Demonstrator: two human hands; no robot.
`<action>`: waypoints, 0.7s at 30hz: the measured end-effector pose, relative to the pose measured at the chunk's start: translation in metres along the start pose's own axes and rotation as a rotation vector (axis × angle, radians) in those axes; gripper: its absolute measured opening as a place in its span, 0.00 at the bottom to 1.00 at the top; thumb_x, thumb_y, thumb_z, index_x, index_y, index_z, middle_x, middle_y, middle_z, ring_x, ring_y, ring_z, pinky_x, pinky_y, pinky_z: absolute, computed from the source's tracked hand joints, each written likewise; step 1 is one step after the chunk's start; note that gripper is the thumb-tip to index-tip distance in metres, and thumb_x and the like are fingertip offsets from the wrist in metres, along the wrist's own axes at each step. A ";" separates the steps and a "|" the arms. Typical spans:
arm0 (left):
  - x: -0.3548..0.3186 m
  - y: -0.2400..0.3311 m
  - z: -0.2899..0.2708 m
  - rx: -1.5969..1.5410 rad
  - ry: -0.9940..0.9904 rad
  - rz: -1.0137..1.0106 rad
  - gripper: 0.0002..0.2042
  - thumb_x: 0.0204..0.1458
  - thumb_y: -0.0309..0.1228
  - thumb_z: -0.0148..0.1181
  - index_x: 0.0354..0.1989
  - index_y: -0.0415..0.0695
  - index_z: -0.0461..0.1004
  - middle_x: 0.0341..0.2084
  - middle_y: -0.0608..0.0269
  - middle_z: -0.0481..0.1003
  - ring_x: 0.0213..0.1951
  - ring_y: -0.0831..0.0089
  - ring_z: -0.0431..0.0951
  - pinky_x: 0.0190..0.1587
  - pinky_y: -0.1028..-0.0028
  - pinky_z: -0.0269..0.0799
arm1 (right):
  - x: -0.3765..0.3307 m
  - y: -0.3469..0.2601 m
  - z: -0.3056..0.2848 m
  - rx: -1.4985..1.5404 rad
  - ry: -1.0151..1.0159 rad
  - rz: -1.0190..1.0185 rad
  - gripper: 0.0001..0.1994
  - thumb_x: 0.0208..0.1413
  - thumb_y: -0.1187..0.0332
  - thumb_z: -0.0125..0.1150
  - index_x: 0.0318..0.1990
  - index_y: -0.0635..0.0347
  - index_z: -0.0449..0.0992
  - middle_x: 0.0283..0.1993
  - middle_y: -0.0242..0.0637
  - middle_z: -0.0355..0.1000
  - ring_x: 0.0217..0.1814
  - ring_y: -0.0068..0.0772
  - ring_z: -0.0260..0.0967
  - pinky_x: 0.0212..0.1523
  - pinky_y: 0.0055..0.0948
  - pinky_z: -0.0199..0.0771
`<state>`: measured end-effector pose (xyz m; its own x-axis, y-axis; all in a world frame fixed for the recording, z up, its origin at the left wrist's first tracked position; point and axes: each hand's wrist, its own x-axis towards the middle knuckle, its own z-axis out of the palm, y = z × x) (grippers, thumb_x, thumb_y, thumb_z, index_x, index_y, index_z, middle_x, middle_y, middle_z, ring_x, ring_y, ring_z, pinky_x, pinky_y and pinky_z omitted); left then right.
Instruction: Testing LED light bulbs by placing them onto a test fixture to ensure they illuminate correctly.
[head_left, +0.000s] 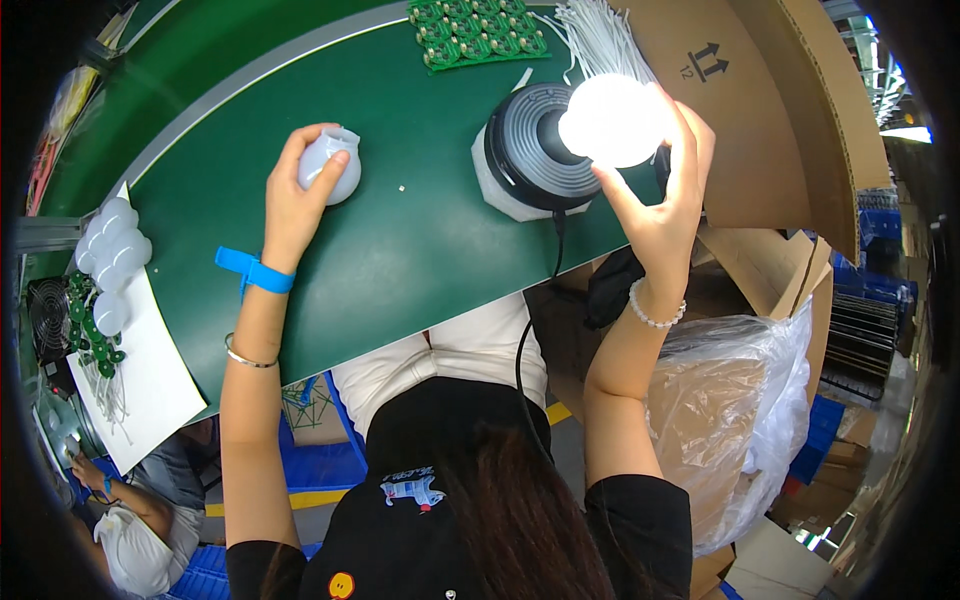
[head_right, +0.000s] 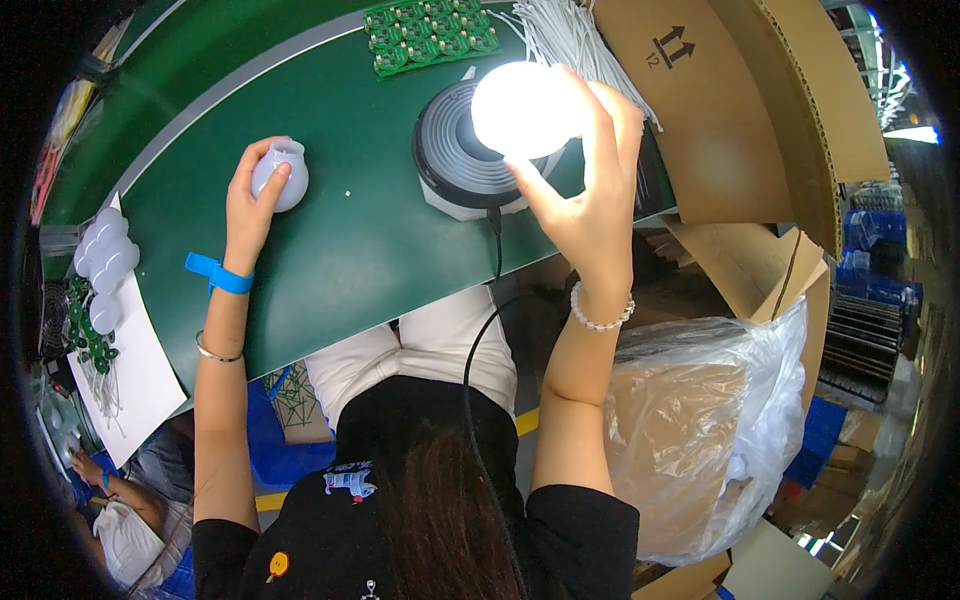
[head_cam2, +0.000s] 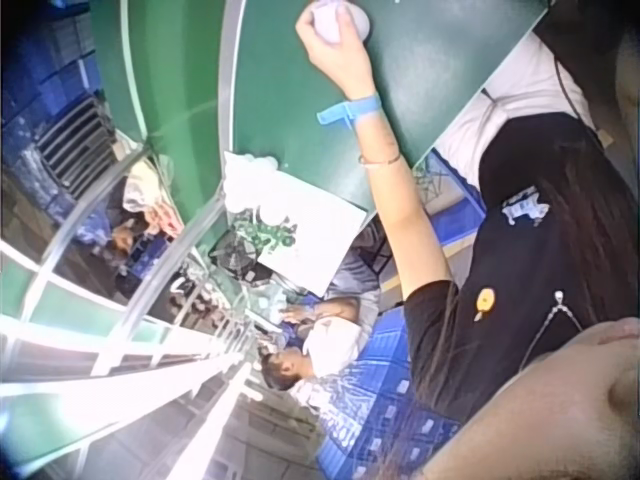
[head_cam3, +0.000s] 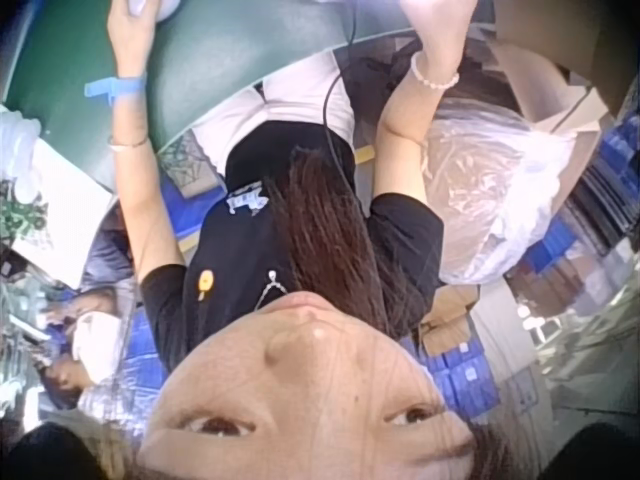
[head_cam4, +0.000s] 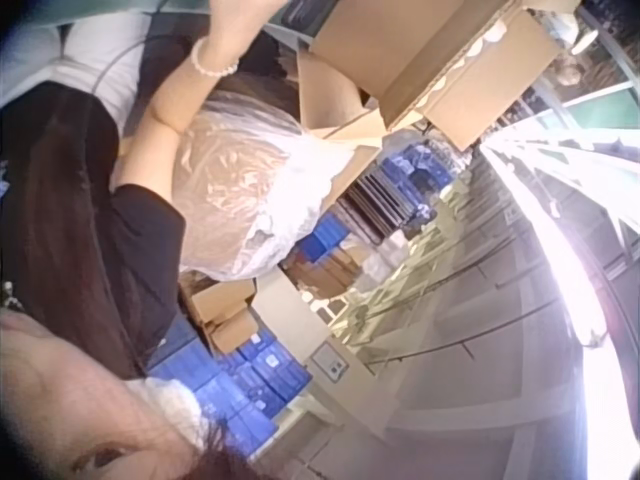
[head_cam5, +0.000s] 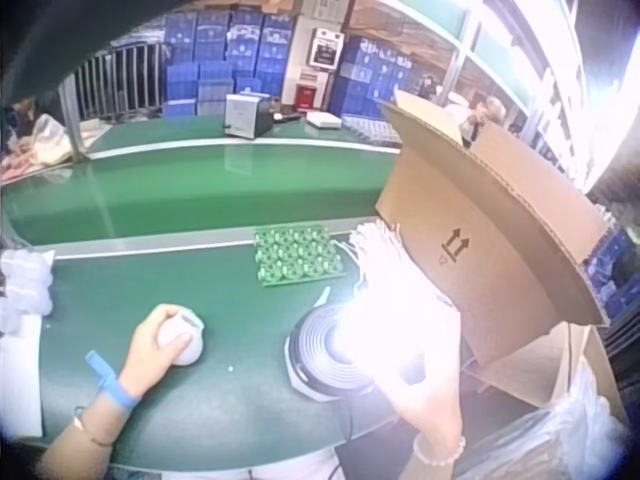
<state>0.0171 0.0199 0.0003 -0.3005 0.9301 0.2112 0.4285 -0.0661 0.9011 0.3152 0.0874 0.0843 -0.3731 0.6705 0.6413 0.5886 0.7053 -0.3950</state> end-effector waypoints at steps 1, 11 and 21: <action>0.000 0.000 0.000 -0.001 0.004 0.004 0.15 0.46 0.36 0.57 0.40 0.42 0.69 0.35 0.60 0.72 0.39 0.72 0.71 0.43 0.75 0.65 | -0.001 -0.002 0.001 -0.028 0.026 -0.034 0.33 0.33 0.70 0.68 0.52 0.63 0.63 0.49 0.42 0.59 0.49 0.34 0.58 0.49 0.30 0.60; -0.001 -0.001 0.000 -0.021 -0.001 -0.017 0.15 0.46 0.35 0.57 0.41 0.42 0.69 0.35 0.60 0.72 0.38 0.73 0.71 0.42 0.76 0.66 | 0.015 0.009 0.026 0.070 0.184 -0.063 0.33 0.29 0.65 0.73 0.47 0.63 0.64 0.45 0.44 0.61 0.47 0.39 0.61 0.47 0.32 0.63; -0.001 -0.001 0.000 -0.016 -0.005 -0.005 0.15 0.46 0.35 0.57 0.41 0.41 0.69 0.35 0.60 0.72 0.38 0.73 0.71 0.43 0.76 0.65 | 0.008 0.012 0.024 0.179 0.089 0.025 0.36 0.34 0.67 0.70 0.53 0.66 0.58 0.51 0.47 0.60 0.51 0.41 0.61 0.52 0.32 0.60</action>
<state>0.0167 0.0192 -0.0008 -0.2984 0.9322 0.2047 0.4132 -0.0671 0.9082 0.3024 0.1067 0.0683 -0.2902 0.6707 0.6826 0.4571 0.7238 -0.5169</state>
